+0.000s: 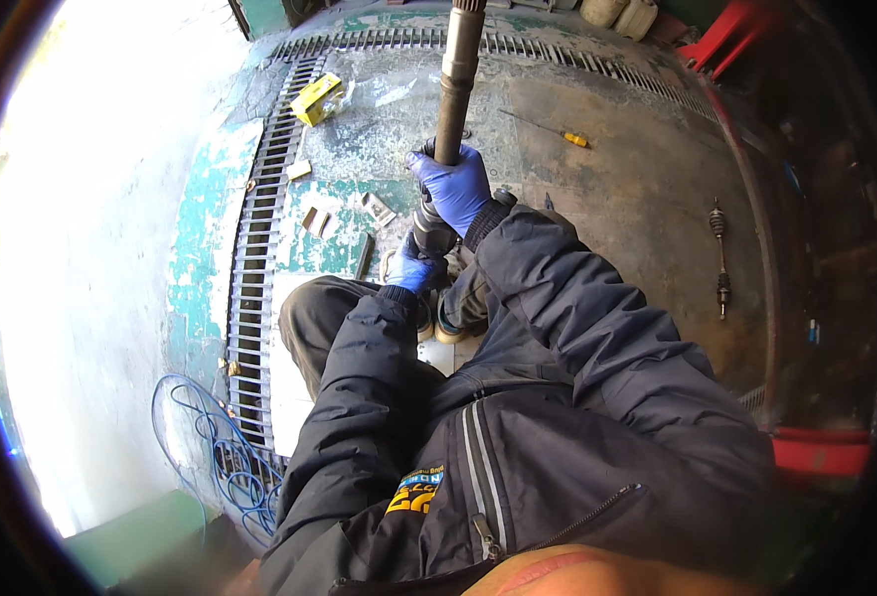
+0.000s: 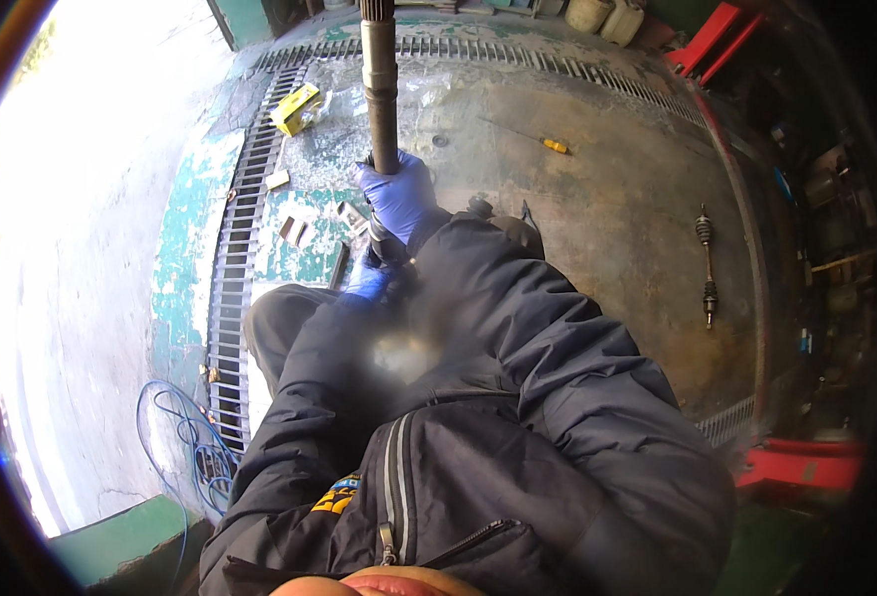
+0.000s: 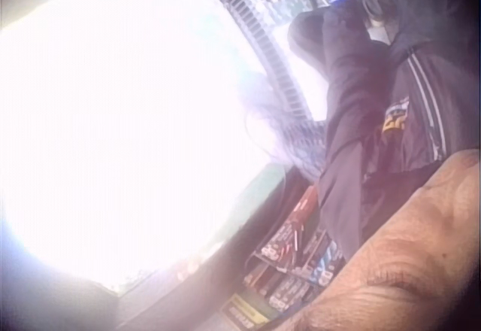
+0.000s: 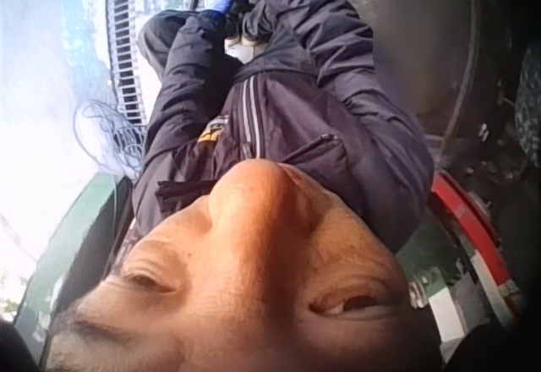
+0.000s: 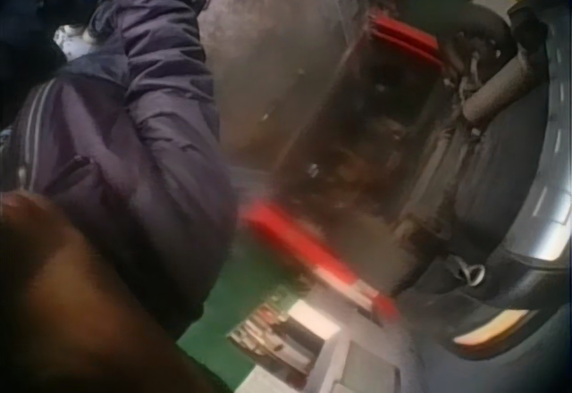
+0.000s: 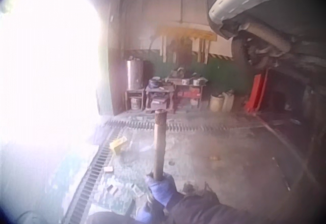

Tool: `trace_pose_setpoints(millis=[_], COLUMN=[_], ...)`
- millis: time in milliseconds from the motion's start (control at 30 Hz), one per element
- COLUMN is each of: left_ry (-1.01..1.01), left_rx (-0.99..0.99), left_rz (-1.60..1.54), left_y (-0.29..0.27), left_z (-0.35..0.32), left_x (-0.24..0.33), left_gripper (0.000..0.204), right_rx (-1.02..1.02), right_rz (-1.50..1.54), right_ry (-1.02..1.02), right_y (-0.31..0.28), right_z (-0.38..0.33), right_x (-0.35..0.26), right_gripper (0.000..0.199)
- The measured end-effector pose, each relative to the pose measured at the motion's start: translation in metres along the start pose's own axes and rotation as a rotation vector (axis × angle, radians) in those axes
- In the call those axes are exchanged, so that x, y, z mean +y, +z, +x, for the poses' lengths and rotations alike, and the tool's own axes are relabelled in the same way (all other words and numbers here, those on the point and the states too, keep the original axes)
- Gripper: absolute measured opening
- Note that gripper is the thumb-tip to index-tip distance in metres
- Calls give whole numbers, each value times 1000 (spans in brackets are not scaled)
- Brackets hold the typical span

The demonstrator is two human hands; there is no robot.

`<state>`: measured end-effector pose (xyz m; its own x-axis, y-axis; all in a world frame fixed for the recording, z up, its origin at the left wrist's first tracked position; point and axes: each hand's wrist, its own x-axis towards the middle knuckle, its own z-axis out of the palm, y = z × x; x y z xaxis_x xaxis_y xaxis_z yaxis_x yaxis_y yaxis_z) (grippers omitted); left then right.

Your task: The person sits on the floor and assembles a driveshaft by sliding a metal sleeve onto the shaft, rotating and aligning it, then fitting a rubber boot over the joint. The person repeatedly adjusts the sleeve and boot to secure them in place.

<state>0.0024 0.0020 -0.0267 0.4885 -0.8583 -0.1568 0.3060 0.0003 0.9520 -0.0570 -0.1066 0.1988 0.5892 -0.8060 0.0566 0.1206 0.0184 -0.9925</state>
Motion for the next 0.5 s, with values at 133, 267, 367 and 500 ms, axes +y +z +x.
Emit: trace_pose_setpoints(millis=[133,267,367,500], left_ry=[50,78,-32,-27], left_rx=[8,42,-14,-19], left_rz=[-40,31,-79,-29], left_y=[3,4,1,-3], left_z=[-1,-1,-1,2], left_x=[2,5,7,8], left_gripper=[92,93,79,76], right_rx=[-56,-213,-449,-596], right_rz=[92,32,-83,-234], right_ry=[11,-13,-17,-38], right_y=[0,-9,-25,-39], right_z=[1,9,20,25], right_x=[-1,-7,-17,-35], right_gripper=[14,16,21,30])
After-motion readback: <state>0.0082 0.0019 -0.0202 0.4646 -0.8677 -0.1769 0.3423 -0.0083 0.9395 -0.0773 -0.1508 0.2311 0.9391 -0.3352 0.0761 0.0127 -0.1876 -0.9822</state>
